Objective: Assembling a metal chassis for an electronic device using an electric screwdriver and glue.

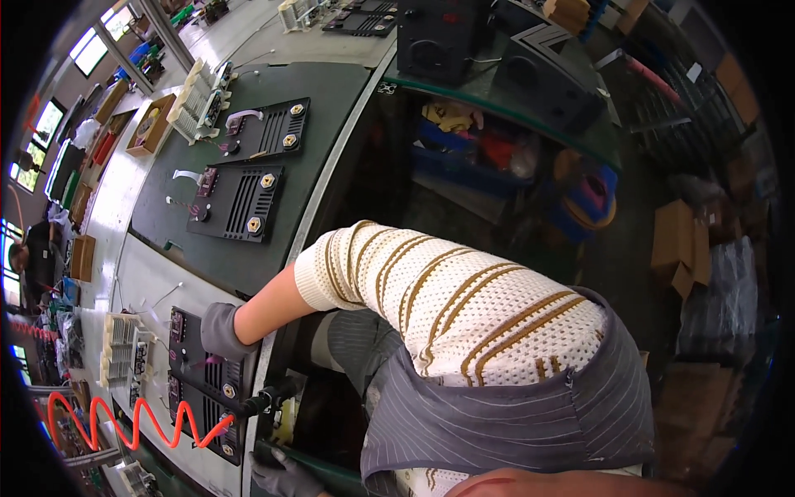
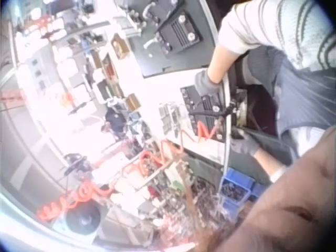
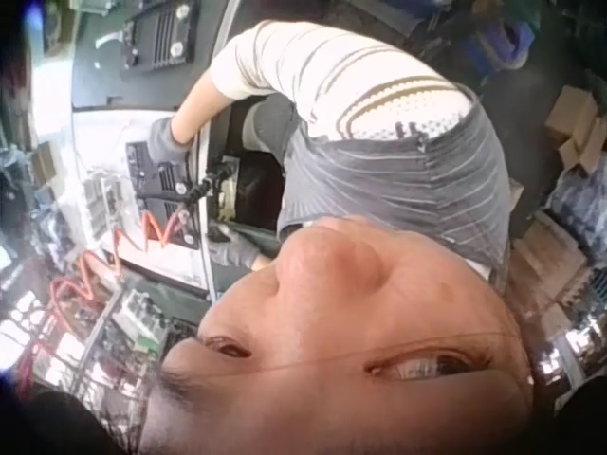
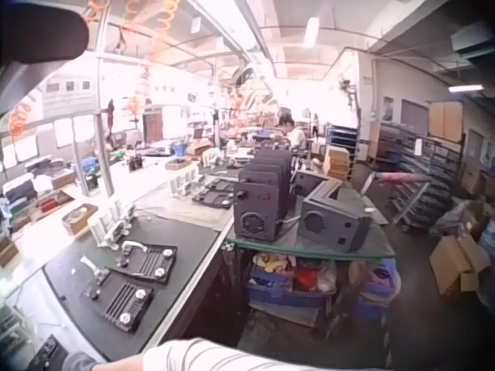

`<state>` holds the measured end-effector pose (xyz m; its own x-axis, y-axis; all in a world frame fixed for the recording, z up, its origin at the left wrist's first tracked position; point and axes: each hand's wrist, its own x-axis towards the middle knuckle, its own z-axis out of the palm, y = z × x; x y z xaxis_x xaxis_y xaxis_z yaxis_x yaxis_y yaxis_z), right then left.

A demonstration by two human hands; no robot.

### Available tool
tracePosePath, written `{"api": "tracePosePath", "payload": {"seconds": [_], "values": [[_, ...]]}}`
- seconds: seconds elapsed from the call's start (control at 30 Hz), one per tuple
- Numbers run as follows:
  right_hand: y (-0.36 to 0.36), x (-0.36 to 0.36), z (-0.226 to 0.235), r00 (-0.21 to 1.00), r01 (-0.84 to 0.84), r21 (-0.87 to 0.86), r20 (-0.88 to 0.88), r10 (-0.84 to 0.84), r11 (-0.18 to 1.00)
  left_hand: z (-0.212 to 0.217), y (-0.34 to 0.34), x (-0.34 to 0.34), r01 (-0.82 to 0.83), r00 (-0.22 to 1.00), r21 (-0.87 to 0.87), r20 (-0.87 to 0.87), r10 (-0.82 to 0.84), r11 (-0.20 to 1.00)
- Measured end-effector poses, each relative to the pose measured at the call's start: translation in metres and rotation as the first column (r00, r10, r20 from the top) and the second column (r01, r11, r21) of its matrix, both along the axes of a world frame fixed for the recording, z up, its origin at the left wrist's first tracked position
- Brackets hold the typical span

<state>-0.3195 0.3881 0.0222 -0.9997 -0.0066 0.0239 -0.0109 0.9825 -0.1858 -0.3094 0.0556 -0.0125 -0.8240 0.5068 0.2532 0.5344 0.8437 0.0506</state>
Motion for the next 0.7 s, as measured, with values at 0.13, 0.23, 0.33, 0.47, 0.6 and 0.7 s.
{"api": "tracePosePath", "payload": {"seconds": [0.13,0.23,0.33,0.47,0.6,0.7], "values": [[-0.006,0.006,0.003,0.998,0.053,-0.055,0.031,-0.051,0.997,-0.006,-0.005,-0.003,0.02,1.0,-0.029,-0.014,-0.02,0.999],[0.008,0.043,0.029,0.994,0.105,-0.178,0.045,-0.099,0.978,-0.009,-0.009,-0.005,0.065,0.997,-0.021,-0.046,-0.066,0.998],[0.091,0.12,0.029,0.923,0.156,-0.293,-0.297,-0.245,0.943,0.005,0.006,0.007,0.047,0.997,-0.052,-0.063,-0.05,0.998],[0.217,0.287,0.052,0.628,0.661,-0.066,-0.498,-0.598,0.748,0.006,0.005,0.01,-0.058,0.996,-0.09,0.059,0.064,0.994],[0.282,0.478,0.087,0.118,0.985,0.17,-0.593,-0.797,0.019,0.014,0.006,0.007,0.047,0.995,-0.118,0.093,-0.036,0.992],[0.305,0.542,0.085,-0.236,0.886,0.266,-0.447,-0.863,-0.381,0.013,0.008,0.004,-0.037,0.994,-0.211,0.094,0.058,0.977]]}}
